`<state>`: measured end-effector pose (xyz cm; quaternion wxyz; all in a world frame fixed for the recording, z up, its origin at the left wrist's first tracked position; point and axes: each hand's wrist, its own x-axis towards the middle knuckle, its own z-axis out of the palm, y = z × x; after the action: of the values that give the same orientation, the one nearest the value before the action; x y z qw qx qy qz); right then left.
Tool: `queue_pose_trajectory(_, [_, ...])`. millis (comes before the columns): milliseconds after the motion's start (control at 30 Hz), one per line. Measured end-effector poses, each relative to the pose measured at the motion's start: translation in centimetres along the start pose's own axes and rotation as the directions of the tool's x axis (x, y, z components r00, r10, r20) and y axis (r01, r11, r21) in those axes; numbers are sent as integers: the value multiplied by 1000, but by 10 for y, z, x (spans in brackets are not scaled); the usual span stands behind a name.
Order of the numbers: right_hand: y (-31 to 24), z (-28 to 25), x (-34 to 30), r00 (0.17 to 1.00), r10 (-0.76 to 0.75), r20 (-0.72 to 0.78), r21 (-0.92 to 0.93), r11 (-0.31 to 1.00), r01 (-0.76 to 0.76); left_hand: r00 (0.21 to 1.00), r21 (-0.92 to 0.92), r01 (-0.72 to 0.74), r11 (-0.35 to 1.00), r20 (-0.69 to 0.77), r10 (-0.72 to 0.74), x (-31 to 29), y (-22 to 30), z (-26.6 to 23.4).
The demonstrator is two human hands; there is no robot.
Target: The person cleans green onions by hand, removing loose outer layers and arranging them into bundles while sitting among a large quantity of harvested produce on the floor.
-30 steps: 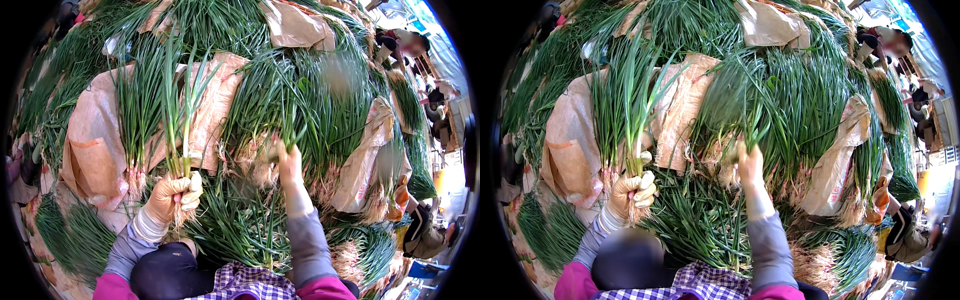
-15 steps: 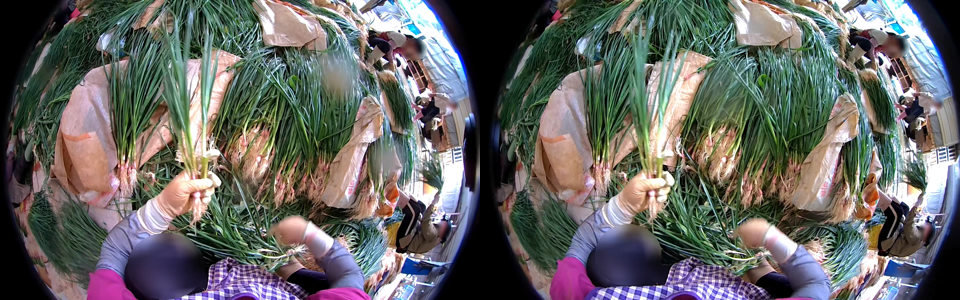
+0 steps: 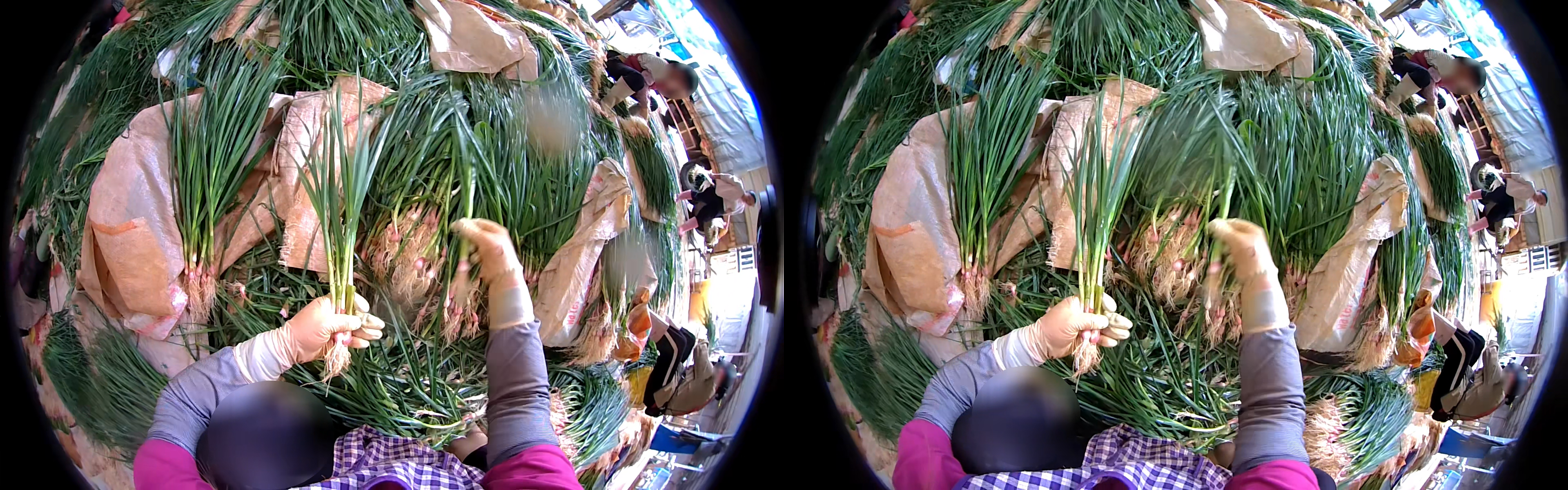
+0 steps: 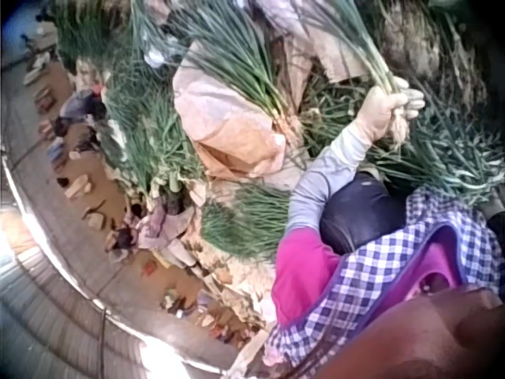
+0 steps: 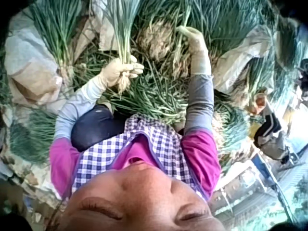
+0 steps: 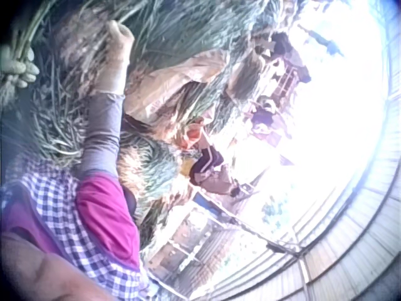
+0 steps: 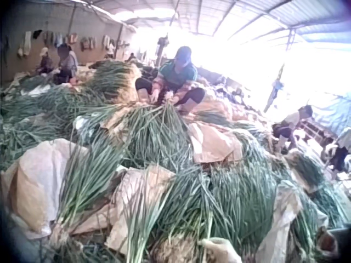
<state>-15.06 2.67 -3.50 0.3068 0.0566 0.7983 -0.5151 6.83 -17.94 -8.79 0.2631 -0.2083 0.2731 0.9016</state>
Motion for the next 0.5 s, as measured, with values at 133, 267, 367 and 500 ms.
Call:
queue_pose_trajectory(133, [26,35,-33,982,32,185,-106,994,-13,1000,179,3,984,16,-6,22,-20,-8])
queue_pose_trajectory(267, [52,91,-69,953,-31,302,-168,982,85,996,13,75,997,37,-76,18,-14,20])
queue_pose_trajectory(367, [56,89,-37,979,-201,-33,-282,942,184,996,-250,52,967,81,-32,-4,-5,-5])
queue_pose_trajectory(500, [39,50,9,935,-113,-335,-596,794,-118,923,-406,-100,908,302,237,-33,36,28])
